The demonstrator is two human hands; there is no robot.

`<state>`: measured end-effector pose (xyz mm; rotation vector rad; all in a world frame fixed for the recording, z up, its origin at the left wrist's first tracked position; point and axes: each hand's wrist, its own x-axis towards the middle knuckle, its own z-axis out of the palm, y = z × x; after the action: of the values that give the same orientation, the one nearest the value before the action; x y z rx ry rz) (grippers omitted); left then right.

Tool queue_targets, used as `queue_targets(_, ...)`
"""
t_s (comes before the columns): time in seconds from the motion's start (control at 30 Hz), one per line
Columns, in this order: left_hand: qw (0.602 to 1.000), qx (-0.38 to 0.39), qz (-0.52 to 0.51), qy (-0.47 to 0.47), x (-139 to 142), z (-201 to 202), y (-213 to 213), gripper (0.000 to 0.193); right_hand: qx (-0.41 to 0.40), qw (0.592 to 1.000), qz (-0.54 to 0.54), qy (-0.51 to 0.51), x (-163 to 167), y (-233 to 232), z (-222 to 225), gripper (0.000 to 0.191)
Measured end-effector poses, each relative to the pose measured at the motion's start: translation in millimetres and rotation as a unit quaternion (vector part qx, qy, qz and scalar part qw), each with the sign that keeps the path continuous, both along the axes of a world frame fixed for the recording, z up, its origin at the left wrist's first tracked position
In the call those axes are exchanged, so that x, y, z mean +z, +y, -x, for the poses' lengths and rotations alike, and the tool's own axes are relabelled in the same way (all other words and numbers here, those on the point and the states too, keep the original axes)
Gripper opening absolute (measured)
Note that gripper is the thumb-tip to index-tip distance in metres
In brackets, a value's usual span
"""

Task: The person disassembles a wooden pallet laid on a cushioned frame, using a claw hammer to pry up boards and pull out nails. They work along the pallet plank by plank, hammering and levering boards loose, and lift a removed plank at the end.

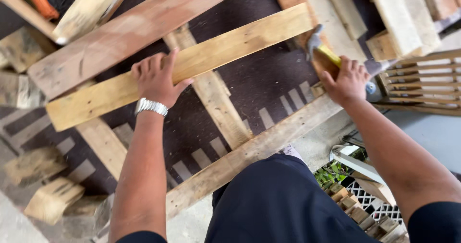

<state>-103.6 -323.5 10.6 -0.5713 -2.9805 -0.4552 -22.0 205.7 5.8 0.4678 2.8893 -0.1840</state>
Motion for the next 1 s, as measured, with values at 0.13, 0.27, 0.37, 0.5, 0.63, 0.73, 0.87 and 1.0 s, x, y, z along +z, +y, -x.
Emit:
queue_targets(0.13,1.0,0.009,0.029,-0.007,1.9,1.9,8.4,0.085,0.023,0.999,-0.02,0.016,14.4,4.0,1.9,0.072)
queue_targets(0.27,0.999,0.024,0.018,-0.03,2.9,0.8,19.6,0.087,-0.039,0.996,0.073,0.021,20.9,26.1,8.9,0.046)
queue_targets(0.37,0.996,0.066,0.012,-0.066,0.4,-3.8,34.3,0.089,-0.088,0.99,0.101,0.04,16.4,69.9,24.1,0.032)
queue_targets(0.5,0.989,0.112,0.045,-0.084,0.0,-9.6,65.4,0.09,-0.064,0.984,0.048,0.161,10.5,174.2,73.5,0.023)
queue_targets(0.63,0.978,0.166,0.063,-0.111,15.8,-2.1,106.0,0.09,0.035,0.973,-0.02,0.227,21.9,268.6,137.2,0.041)
queue_targets(0.73,0.966,0.201,0.054,-0.154,30.0,6.0,149.0,0.093,0.136,0.95,-0.033,0.281,35.1,277.2,160.4,0.044)
queue_targets(0.87,0.961,0.221,0.058,-0.156,36.9,17.8,218.0,0.084,0.155,0.958,0.191,0.148,34.1,209.3,148.8,0.029)
queue_targets(1.0,0.963,0.217,-0.024,-0.16,27.8,-7.6,289.9,0.078,0.199,0.975,0.024,-0.096,19.6,160.8,126.3,0.105)
